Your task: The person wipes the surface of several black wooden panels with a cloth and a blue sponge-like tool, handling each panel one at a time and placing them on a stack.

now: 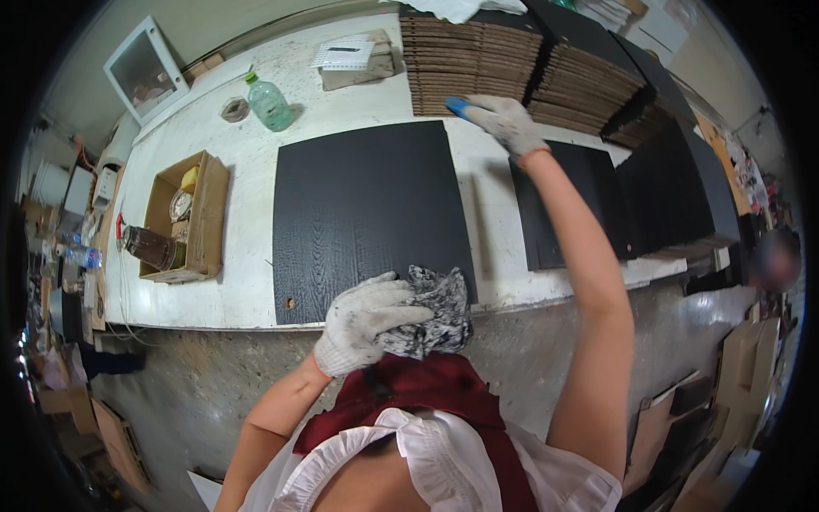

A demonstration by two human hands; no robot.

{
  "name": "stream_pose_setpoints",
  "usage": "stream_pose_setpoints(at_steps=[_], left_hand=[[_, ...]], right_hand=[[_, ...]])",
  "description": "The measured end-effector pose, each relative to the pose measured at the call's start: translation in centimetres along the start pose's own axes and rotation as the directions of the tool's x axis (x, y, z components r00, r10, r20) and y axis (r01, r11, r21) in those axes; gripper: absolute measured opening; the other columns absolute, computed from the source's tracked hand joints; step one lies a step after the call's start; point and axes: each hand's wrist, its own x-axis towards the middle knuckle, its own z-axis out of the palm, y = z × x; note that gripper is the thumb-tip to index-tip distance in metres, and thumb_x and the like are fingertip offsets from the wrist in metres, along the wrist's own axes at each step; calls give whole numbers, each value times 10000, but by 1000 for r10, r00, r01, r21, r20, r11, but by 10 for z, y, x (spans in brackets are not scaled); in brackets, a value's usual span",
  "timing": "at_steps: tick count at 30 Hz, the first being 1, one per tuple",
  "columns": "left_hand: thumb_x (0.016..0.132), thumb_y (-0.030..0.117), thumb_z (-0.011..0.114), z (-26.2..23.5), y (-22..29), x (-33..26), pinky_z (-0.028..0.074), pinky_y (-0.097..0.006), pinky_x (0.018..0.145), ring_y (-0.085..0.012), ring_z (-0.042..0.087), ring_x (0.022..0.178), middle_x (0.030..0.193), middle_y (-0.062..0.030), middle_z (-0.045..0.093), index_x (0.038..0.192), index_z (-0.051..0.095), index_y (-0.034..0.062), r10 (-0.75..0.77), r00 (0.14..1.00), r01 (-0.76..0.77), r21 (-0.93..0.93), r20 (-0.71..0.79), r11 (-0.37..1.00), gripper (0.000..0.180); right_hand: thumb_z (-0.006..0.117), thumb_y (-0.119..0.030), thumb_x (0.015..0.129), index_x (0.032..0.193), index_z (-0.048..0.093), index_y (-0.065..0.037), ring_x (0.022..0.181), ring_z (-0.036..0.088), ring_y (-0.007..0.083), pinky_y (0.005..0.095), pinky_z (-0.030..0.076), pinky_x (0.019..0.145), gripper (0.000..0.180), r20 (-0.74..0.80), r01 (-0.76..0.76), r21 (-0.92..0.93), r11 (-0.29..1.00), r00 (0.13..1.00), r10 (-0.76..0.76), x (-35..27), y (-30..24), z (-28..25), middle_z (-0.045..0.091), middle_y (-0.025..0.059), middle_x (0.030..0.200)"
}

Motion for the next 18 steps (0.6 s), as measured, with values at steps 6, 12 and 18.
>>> stream_pose_setpoints(at_steps=[6,12,18], left_hand=[[507,17,534,-2,-1,0,399,-445,1067,-314,591,1069,1053,-128,639,1070,704,143,32,999,-30,-49,38,998,602],[507,34,537,-2,3,2,396,-468,1067,-318,583,1080,1049,-127,635,1067,705,146,23,999,-22,-35,49,999,595],[553,41,544,-1,5,0,402,-462,1058,-308,584,1085,1046,-112,642,1066,707,152,-8,999,9,-7,43,1000,549]], right_hand=[[608,-277,896,1161,640,-38,1087,597,306,341,459,949,358,-311,-89,213,973,938,153,-26,-34,49,628,156,1176],[648,-131,850,1199,601,-27,1083,581,337,360,466,931,367,-301,68,178,982,954,-12,-165,-83,25,569,182,1233],[649,-28,805,1189,603,-6,1120,570,346,395,458,954,388,-183,-20,292,956,980,77,-283,-146,-9,557,207,1246]])
